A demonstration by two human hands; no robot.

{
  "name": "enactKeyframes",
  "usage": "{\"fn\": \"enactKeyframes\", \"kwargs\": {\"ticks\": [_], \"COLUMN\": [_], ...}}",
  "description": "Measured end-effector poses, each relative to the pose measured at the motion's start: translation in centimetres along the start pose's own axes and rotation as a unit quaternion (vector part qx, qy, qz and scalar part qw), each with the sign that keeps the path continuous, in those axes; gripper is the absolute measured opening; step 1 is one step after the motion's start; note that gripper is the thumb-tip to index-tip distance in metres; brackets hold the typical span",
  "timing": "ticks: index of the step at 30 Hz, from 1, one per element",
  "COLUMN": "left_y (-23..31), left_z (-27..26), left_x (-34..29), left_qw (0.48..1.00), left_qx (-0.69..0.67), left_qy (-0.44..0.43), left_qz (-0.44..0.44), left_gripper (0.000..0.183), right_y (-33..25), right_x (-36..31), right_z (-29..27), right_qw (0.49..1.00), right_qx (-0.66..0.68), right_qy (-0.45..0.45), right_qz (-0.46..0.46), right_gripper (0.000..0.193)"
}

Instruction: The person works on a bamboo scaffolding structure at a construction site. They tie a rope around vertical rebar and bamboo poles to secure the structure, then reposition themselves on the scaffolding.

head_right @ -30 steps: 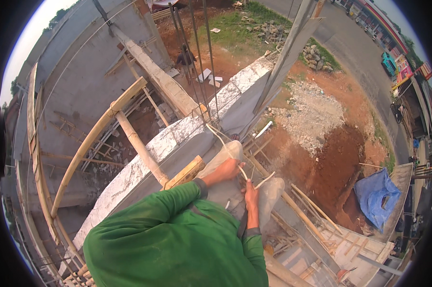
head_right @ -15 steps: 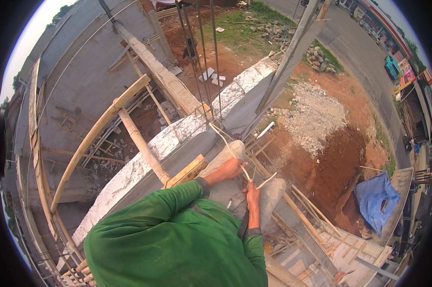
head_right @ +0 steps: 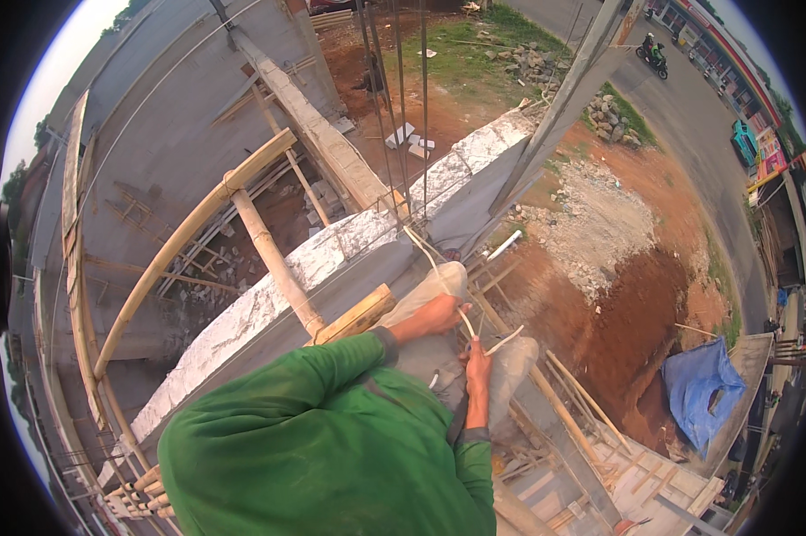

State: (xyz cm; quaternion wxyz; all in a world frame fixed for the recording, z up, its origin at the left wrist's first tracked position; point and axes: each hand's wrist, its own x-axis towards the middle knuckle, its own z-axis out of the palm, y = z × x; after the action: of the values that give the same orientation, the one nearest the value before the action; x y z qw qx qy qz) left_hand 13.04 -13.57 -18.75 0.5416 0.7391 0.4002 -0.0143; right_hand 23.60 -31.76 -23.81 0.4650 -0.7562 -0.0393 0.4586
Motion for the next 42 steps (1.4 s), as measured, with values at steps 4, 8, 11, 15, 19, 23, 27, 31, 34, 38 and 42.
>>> {"fn": "enactKeyframes", "kwargs": {"ticks": [4,8,11,15,19,23,27,31,34,38,42], "left_y": [-0.9,-1.1,-0.5,0.3,0.1,-0.4,-0.5,-0.2,0.2,0.3,0.1], "left_z": [0.6,0.6,0.2,-0.5,-0.4,0.3,0.4,0.0,-0.1,-0.1,0.1], "left_x": [0.5,0.2,-0.3,-0.8,-0.7,-0.2,-0.2,-0.5,-0.7,-0.8,-0.7], "left_qw": [0.999,1.0,0.999,0.998,0.999,0.996,0.998,0.999,0.999,0.999,0.999], "left_qx": [0.015,-0.005,0.006,0.038,0.016,0.05,0.042,0.012,0.014,-0.002,0.005], "left_qy": [0.025,0.013,0.023,0.022,0.02,0.039,0.026,0.024,0.024,0.028,0.037], "left_qz": [0.034,0.026,0.038,0.048,0.041,0.055,0.027,0.036,0.04,0.029,0.038], "left_gripper": [0.052,0.052,0.051,0.049,0.05,0.052,0.054,0.053,0.049,0.047,0.05], "right_y": [-0.2,0.1,0.3,0.1,-0.2,-0.1,-0.1,-0.5,-0.7,-0.6,-0.3], "right_x": [-0.1,0.3,0.5,0.4,0.3,0.1,-0.1,-0.2,-0.4,-0.3,-0.1], "right_z": [-0.2,-0.1,-0.2,-0.4,-0.3,-0.4,-0.7,-0.6,-0.5,-0.3,-0.3], "right_qw": [1.0,1.0,0.999,1.0,1.0,1.0,0.999,1.0,1.0,1.0,1.0], "right_qx": [0.01,0.015,0.019,0.006,-0.007,-0.013,-0.003,-0.01,-0.014,-0.01,-0.007], "right_qy": [-0.017,-0.023,-0.028,-0.016,-0.012,-0.022,-0.038,-0.028,-0.026,-0.016,-0.013], "right_qz": [0.003,-0.002,-0.01,0.025,0.012,-0.008,-0.016,0.001,0.003,0.013,0.019], "right_gripper": [0.047,0.051,0.053,0.05,0.051,0.052,0.053,0.054,0.055,0.056,0.055]}}
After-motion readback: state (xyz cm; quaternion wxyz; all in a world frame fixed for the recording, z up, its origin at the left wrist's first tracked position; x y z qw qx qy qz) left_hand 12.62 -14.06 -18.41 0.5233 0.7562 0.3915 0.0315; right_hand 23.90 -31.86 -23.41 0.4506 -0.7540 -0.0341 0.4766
